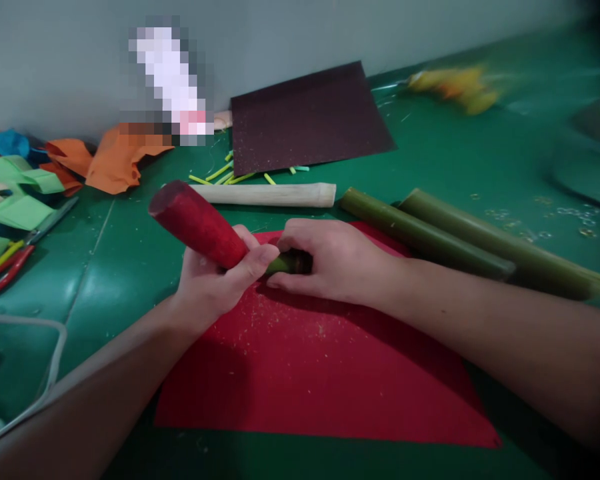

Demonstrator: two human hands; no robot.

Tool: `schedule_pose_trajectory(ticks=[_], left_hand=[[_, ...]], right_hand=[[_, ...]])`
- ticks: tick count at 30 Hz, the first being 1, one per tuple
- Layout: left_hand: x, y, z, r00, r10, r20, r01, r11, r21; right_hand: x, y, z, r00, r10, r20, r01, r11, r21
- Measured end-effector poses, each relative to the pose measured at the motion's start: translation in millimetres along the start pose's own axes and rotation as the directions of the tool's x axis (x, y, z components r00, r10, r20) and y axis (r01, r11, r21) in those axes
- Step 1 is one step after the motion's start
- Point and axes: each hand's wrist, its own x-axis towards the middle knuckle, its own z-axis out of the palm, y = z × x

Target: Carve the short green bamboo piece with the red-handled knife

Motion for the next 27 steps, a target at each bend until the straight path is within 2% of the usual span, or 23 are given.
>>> schedule_pose_trajectory(ticks=[2, 8, 13, 19, 25, 27], left_hand=[[0.1, 0.5, 1.0, 1.000, -0.008, -0.021, 0.008, 1.000, 0.000], [-0.7, 0.8, 4.0, 0.982, -0.060, -0.179, 0.074, 0.995, 0.071], [-1.7, -1.6, 1.0, 0.988, -0.060, -0.145, 0.071, 0.995, 0.076], [-1.3, 1.2, 1.0, 0.998, -0.051, -0.049, 0.055, 0.994, 0.094], [-1.4, 0.0, 3.4, 0.996, -0.045, -0.078, 0.052, 0.995, 0.089], [-1.4, -1.2, 4.0, 0.993, -0.030, -0.118, 0.039, 0.997, 0.073]], right_hand=[[-0.2, -0.4, -0.5, 1.000, 0.007, 0.003, -0.007, 1.000, -0.003], [0.1, -0.6, -1.5, 1.000, -0.017, 0.008, 0.017, 1.000, 0.002], [-0.4, 0.2, -1.1, 1.000, -0.011, 0.009, 0.011, 1.000, -0.002], [-0.5, -0.5, -0.5, 1.000, -0.013, -0.001, 0.013, 1.000, 0.003], [0.1, -0.9, -1.0, 1.000, 0.021, 0.003, -0.021, 1.000, 0.018], [0.3, -0.5, -1.2, 1.000, 0.016, -0.003, -0.016, 1.000, 0.010]])
